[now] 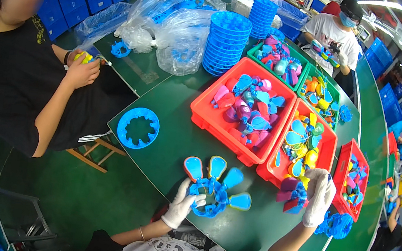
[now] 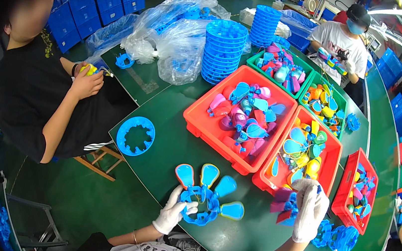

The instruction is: The person assembles plastic toys by connecting colored petals to a circular frame, pressing a central cover piece into place, sliding the completed toy away, and attaching petals onto another frame.

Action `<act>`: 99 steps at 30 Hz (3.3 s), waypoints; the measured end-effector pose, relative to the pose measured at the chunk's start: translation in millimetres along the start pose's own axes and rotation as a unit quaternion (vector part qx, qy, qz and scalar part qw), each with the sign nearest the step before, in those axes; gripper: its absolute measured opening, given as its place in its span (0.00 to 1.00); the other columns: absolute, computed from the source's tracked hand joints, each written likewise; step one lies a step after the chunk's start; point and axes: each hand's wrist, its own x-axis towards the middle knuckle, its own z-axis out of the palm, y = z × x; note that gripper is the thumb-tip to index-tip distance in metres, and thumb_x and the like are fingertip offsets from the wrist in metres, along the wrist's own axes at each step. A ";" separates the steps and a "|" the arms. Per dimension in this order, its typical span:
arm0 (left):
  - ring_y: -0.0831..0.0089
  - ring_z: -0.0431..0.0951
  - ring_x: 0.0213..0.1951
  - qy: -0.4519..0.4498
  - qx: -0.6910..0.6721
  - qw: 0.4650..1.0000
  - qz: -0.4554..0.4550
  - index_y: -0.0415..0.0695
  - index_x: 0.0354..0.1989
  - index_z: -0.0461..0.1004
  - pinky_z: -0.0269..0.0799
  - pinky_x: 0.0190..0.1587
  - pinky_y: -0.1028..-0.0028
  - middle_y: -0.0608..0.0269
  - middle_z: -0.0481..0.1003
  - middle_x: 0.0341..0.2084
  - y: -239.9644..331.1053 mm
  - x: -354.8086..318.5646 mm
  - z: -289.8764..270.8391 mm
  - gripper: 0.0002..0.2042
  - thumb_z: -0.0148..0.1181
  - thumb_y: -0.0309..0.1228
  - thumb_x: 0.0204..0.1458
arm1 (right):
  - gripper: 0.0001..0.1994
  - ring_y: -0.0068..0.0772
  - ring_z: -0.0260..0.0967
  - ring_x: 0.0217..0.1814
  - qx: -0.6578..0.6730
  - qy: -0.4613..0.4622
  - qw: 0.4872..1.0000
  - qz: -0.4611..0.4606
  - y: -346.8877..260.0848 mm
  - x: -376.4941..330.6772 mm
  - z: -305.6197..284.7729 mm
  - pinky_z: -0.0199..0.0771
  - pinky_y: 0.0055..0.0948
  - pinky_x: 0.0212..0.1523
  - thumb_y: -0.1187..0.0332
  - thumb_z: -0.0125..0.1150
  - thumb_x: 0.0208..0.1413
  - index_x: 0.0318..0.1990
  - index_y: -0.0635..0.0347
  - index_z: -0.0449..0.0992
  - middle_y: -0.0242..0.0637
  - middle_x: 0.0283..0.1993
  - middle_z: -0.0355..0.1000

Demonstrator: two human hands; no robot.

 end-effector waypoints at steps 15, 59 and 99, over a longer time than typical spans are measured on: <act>0.61 0.76 0.40 -0.338 0.467 0.783 0.234 0.41 0.41 0.75 0.72 0.44 0.66 0.56 0.74 0.38 131.8 1.0 -16.8 0.14 0.58 0.17 0.44 | 0.16 0.16 0.59 0.21 -0.063 -0.189 0.979 0.033 -8.4 -22.0 11.1 0.58 0.22 0.23 0.64 0.44 0.61 0.34 0.65 0.77 0.27 0.19 0.66; 0.61 0.67 0.51 -0.063 0.703 0.547 0.450 0.61 0.37 0.79 0.71 0.48 0.63 0.62 0.67 0.47 58.4 33.3 -26.0 0.12 0.63 0.34 0.42 | 0.21 0.49 0.72 0.25 -0.324 -0.294 0.887 0.149 63.5 -64.7 114.4 0.71 0.41 0.30 0.49 0.53 0.52 0.20 0.57 0.78 0.47 0.19 0.71; 0.61 0.67 0.50 -0.102 0.692 0.567 0.434 0.59 0.37 0.79 0.70 0.50 0.63 0.62 0.69 0.46 63.5 35.1 -24.5 0.11 0.60 0.33 0.43 | 0.26 0.49 0.73 0.29 -0.295 -0.319 0.885 0.168 81.1 -75.1 114.3 0.71 0.40 0.35 0.44 0.46 0.56 0.21 0.54 0.79 0.45 0.22 0.73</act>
